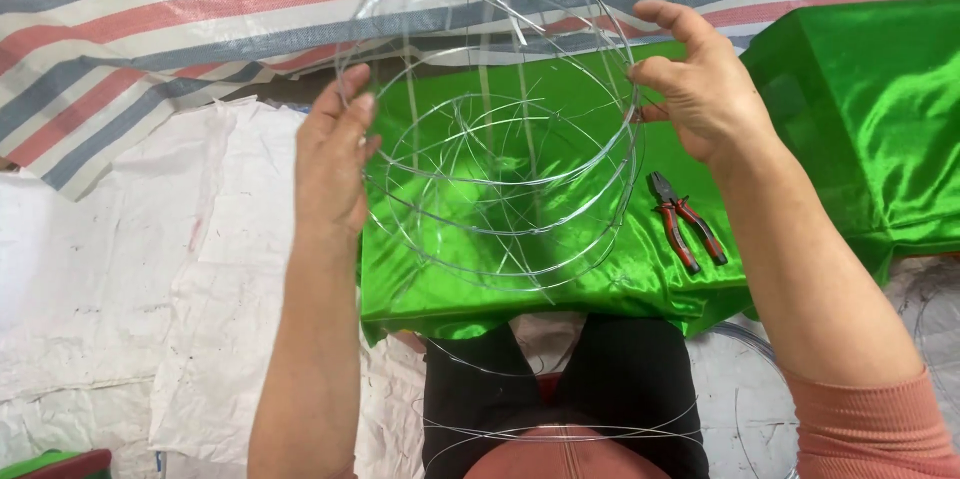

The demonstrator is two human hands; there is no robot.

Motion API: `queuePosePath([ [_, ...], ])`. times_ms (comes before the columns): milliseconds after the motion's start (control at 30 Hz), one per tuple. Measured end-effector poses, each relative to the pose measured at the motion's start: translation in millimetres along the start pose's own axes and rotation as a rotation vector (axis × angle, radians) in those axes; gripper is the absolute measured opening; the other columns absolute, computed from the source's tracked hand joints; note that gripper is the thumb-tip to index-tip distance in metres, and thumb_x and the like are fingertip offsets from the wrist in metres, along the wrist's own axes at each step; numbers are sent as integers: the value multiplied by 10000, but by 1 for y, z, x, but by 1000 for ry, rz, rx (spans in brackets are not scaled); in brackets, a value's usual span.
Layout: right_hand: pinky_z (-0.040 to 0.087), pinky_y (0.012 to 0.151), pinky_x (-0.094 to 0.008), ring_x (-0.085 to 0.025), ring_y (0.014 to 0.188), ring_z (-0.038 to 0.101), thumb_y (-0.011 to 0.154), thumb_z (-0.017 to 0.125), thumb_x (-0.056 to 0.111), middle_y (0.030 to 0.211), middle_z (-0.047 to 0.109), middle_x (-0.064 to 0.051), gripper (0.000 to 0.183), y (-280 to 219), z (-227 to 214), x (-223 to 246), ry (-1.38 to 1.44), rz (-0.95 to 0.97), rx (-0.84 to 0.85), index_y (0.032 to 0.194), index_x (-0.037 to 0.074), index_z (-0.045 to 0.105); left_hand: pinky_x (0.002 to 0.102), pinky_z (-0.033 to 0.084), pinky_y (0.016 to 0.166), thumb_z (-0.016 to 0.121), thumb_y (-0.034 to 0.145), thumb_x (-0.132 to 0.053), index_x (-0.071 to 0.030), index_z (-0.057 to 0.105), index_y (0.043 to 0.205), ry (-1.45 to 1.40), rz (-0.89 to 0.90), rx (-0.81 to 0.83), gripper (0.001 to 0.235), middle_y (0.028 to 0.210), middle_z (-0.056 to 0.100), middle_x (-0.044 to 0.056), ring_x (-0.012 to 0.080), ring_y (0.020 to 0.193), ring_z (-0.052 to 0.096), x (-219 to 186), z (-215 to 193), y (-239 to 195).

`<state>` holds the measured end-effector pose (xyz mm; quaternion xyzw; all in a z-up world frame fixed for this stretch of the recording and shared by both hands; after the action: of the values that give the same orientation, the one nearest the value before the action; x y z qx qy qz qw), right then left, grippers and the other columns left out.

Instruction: Assembling a wire frame structure by cutting and bending metal wires using pliers.

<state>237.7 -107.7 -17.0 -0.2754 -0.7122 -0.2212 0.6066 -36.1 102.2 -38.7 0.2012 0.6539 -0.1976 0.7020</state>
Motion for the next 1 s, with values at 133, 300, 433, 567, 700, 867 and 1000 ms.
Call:
queuePosePath([
  [133, 619, 660, -368, -206, 910, 590, 904, 570, -21, 1245, 518, -178, 629, -26, 6, 16, 6, -35, -54, 1502, 100, 419, 243, 533, 856, 666, 916, -124, -88, 653, 1321, -147, -69, 37, 407, 1195, 689, 5, 78, 984, 612, -9, -10, 20],
  [300, 662, 653, -317, -171, 884, 562, 882, 620, -69, 1533, 319, -171, 684, -42, 23, -12, -73, -61, -141, 1502, 39, 351, 315, 496, 931, 631, 979, -113, -142, 688, 1275, -110, -143, 108, 303, 1112, 686, -48, 45, 1003, 606, 25, -14, 54],
  [433, 606, 566, -349, -291, 951, 574, 893, 664, 40, 1557, 200, -368, 705, -46, 43, -49, 141, 84, -218, 1522, 12, 346, 518, 412, 1070, 572, 1067, -331, -144, 646, 1339, 205, -57, 93, 338, 1404, 601, 100, 312, 1367, 462, 46, -7, 66],
  [567, 597, 547, -360, -252, 892, 602, 919, 669, 114, 1584, 200, -386, 698, -51, 51, -49, 179, 101, -181, 1528, 31, 338, 558, 329, 1150, 454, 1136, -420, -70, 557, 1414, 522, -20, -52, 459, 1474, 503, 194, 336, 1443, 394, 57, -27, 85],
  [700, 597, 554, -389, -269, 899, 620, 937, 681, 195, 1600, 190, -381, 708, -49, 42, -46, 165, 78, -160, 1537, 47, 334, 570, 327, 1144, 467, 1147, -272, -25, 518, 1405, 346, 404, -354, 361, 1403, 516, 217, 388, 1378, 456, -3, 2, 8],
  [867, 578, 709, -675, -562, 1089, 644, 941, 692, 183, 1552, 257, -428, 702, -56, 30, -40, -5, 1, -95, 1537, 15, 361, 478, 433, 1061, 622, 984, -196, -99, 722, 1041, 629, 1046, -142, 151, 1178, 658, 139, 324, 1146, 588, 14, 56, -89],
  [1000, 599, 707, -479, -354, 952, 665, 896, 719, 110, 1551, 342, -319, 637, -62, 16, -40, -87, -83, -97, 1490, 55, 496, 459, 492, 1031, 649, 980, -288, -138, 757, 1019, 690, 1021, -72, 189, 1173, 701, 64, 277, 1134, 602, 30, 91, -106],
])
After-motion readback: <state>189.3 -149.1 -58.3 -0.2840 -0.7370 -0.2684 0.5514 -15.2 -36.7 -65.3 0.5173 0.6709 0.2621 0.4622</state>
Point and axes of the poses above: each hand's wrist, its own y-axis towards the middle knuckle, its own z-axis out of the palm, x = y × z, the point moved 2 cm from there along y, towards the middle knuckle
